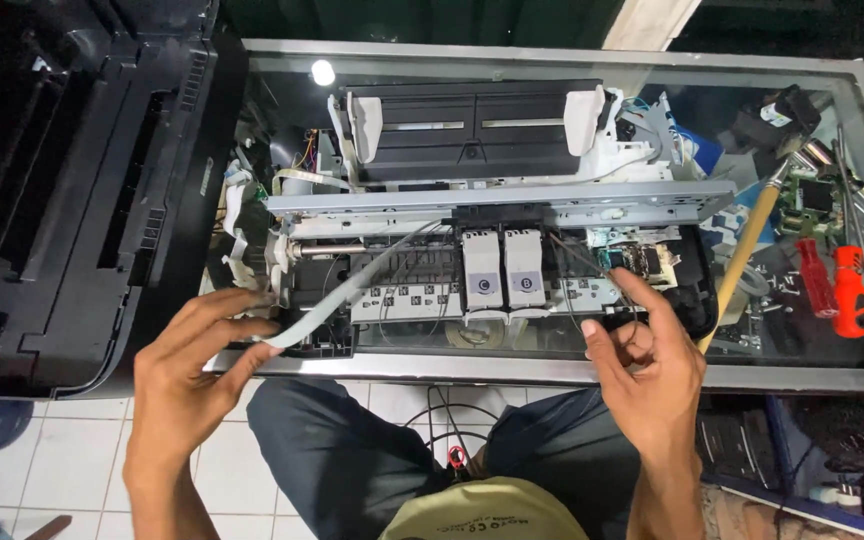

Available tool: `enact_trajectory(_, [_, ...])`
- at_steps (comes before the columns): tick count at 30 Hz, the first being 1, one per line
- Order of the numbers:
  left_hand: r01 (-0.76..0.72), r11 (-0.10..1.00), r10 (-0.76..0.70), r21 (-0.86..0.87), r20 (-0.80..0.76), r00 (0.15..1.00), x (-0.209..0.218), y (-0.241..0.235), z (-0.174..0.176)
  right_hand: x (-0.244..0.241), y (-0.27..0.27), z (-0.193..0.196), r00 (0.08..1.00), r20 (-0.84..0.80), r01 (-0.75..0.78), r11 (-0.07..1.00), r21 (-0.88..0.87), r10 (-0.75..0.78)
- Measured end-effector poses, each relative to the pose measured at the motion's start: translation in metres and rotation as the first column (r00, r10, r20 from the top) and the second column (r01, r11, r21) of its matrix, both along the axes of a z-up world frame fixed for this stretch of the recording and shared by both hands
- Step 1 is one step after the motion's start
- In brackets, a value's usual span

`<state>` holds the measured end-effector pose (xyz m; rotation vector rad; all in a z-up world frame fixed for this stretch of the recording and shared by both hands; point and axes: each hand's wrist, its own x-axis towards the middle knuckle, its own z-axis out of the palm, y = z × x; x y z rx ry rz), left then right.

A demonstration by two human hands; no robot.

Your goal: The person works on a disassembled printer placed on a glass table, connecting ribbon cables and adjusting internal components. They use a screwdriver to secure parts and manipulate wires within the printer's chassis.

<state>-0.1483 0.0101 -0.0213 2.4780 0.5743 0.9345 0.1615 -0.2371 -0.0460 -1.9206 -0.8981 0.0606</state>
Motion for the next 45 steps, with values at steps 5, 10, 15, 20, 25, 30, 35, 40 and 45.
enact_trajectory(5, [-0.010,0.988,0.004,0.154,0.043,0.999,-0.001,-0.005,0.013,0.000,-0.002,0.002,0.999,-0.034,-0.007,1.000,-0.014,0.007])
enact_trajectory(10, [-0.046,0.951,0.022,0.307,0.083,0.996,-0.001,-0.018,0.017,0.001,-0.002,0.002,0.999,-0.028,-0.024,1.000,-0.001,0.024])
enact_trajectory(15, [-0.045,0.923,0.025,0.383,0.057,0.998,-0.004,-0.021,-0.002,-0.001,-0.001,0.003,0.998,-0.057,0.011,1.000,-0.026,-0.012])
enact_trajectory(20, [-0.097,0.928,0.078,0.359,0.067,0.995,-0.003,-0.024,-0.019,-0.002,0.000,0.005,0.999,-0.053,-0.005,1.000,-0.024,0.004])
enact_trajectory(25, [-0.066,0.949,0.031,0.308,0.116,0.993,0.001,-0.028,-0.022,-0.003,0.000,0.007,0.998,-0.059,0.018,0.999,-0.050,-0.021])
enact_trajectory(30, [0.021,0.958,-0.053,0.287,0.105,0.993,0.002,-0.027,-0.028,-0.006,0.005,0.008,0.997,-0.068,0.037,0.999,0.035,-0.035])
enact_trajectory(35, [-0.111,0.945,0.061,0.307,0.167,0.984,0.018,-0.028,-0.014,-0.004,0.004,0.003,0.999,-0.040,0.021,0.999,0.043,-0.019])
enact_trajectory(40, [-0.369,0.792,0.387,0.486,0.067,0.920,0.041,-0.023,-0.017,-0.005,0.007,0.006,0.997,-0.065,0.035,0.999,0.034,-0.033])
enact_trajectory(45, [-0.355,0.862,0.408,0.360,-0.078,0.910,0.054,-0.024,-0.002,0.001,0.007,0.006,0.996,-0.074,0.053,0.997,0.062,-0.049])
